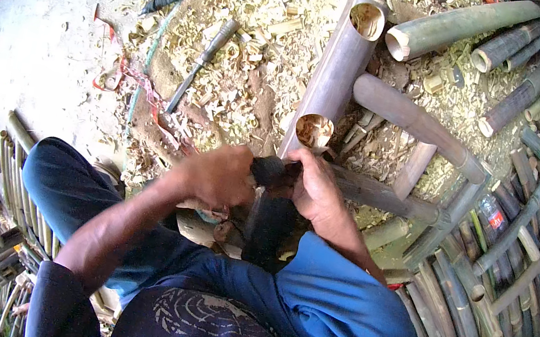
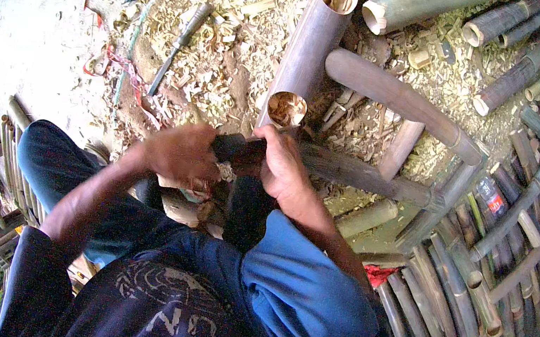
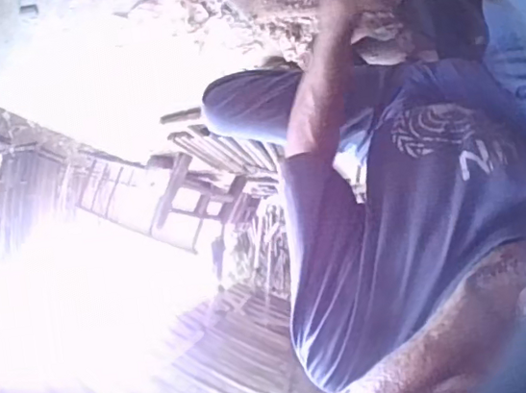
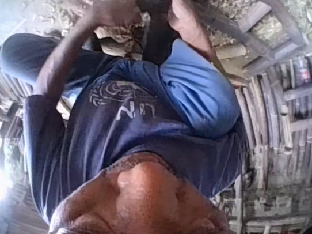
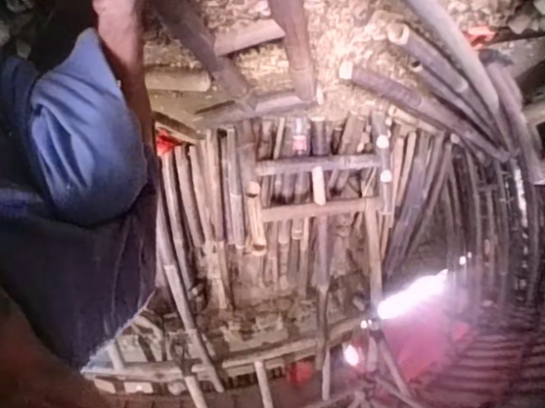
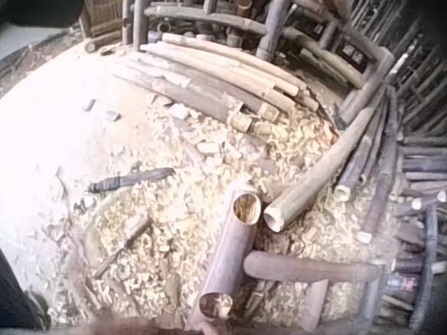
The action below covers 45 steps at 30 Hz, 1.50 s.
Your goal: The person uses a wooden mallet and a chisel-like tool to hollow out a bamboo segment, then uses a drawknife by hand to shave and shape other bamboo poles.
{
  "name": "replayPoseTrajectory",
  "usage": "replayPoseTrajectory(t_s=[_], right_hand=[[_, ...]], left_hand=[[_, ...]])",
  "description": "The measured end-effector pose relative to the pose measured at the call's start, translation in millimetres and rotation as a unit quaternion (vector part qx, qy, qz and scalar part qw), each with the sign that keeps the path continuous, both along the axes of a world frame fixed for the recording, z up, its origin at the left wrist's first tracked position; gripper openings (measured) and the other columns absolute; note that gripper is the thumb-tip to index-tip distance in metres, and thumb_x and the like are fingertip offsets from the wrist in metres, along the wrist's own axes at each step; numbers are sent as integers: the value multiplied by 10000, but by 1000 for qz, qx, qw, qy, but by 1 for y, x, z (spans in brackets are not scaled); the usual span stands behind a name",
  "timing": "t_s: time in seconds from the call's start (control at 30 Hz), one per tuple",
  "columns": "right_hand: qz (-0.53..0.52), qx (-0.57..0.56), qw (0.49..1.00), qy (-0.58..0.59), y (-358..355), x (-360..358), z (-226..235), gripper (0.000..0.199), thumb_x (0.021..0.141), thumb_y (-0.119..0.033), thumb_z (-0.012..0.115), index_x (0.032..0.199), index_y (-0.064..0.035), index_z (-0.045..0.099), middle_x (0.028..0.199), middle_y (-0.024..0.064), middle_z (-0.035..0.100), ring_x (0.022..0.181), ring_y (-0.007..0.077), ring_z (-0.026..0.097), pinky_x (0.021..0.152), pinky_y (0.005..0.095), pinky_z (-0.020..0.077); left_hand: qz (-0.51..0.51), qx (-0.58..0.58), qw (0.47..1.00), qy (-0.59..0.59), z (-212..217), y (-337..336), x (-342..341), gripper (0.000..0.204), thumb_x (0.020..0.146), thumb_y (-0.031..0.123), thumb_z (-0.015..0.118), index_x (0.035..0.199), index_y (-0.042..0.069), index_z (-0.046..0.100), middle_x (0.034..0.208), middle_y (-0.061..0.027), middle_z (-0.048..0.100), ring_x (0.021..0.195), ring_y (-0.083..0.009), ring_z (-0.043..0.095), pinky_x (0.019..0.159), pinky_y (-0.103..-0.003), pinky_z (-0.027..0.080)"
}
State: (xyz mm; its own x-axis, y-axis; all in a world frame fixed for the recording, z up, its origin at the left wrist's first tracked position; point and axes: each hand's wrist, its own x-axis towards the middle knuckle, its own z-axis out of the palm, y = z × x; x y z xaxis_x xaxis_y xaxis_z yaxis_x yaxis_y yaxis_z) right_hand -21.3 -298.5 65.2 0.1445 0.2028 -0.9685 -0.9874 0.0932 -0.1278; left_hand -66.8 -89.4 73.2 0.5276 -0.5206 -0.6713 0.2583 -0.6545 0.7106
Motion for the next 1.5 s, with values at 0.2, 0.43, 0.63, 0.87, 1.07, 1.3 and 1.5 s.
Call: replayPoseTrajectory(t_s=[0.2, 0.43, 0.63, 0.87, 1.07, 1.3, 1.5], right_hand=[[184, -69, 979, -53, -25, 7, -9, 220, 846, -285, 606, 911, -75, 607, 837, 62, 592, 751, 244, 630, 582, 473, 539], [20, -54, 997, -52, -24, -12, -17, 175, 859, -200, 617, 913, -35, 635, 885, 88, 627, 791, 236, 615, 750, 388, 513], [279, -150, 927, -201, -31, 0, -16, 296, 817, -290, 572, 870, -3, 624, 807, 82, 582, 767, 215, 564, 695, 376, 460], [162, -29, 978, -131, 2, -20, -21, 365, 983, -354, 605, 1146, -38, 522, 1022, 93, 598, 869, 196, 624, 455, 324, 585], [-110, 215, 963, -124, 24, -14, -39, 308, 1012, -293, 592, 1182, -36, 587, 1080, 130, 675, 956, 239, 678, 785, 463, 611], [-386, 387, 836, -45, 8, -4, -56, 297, 1058, -298, 511, 1241, -84, 607, 1221, 92, 665, 1121, 247, 642, 994, 491, 530], [-239, 248, 932, -113, 17, -10, -55, 274, 1007, -282, 578, 1140, -47, 625, 1127, 114, 685, 1064, 264, 662, 903, 502, 570]], left_hand=[[263, 51, 963, 14, 28, -75, -48, 371, 801, 270, 755, 871, -60, 601, 786, -295, 673, 784, -432, 706, 706, -505, 576], [102, 39, 991, 70, 52, -26, 7, 390, 810, 243, 690, 950, -116, 629, 862, -316, 690, 875, -441, 711, 802, -492, 578], [272, 79, 956, 77, 27, -103, -47, 522, 819, 266, 725, 1101, -121, 517, 921, -310, 695, 889, -461, 697, 808, -525, 563], [350, 79, 932, 52, -23, -40, -79, 470, 677, 264, 806, 1076, 40, 695, 920, -218, 731, 851, -366, 727, 773, -456, 574], [103, 323, 933, -123, 19, 9, 31, 307, 650, 150, 715, 955, 137, 752, 785, -113, 727, 746, -298, 725, 668, -439, 582], [-173, 376, 868, -274, 90, -73, 120, 55, 820, 133, 701, 817, 84, 723, 772, -106, 729, 757, -248, 731, 700, -404, 577], [32, 348, 921, -174, 45, -27, 58, 85, 797, 145, 685, 859, 87, 691, 790, -129, 716, 786, -297, 724, 738, -461, 559]])
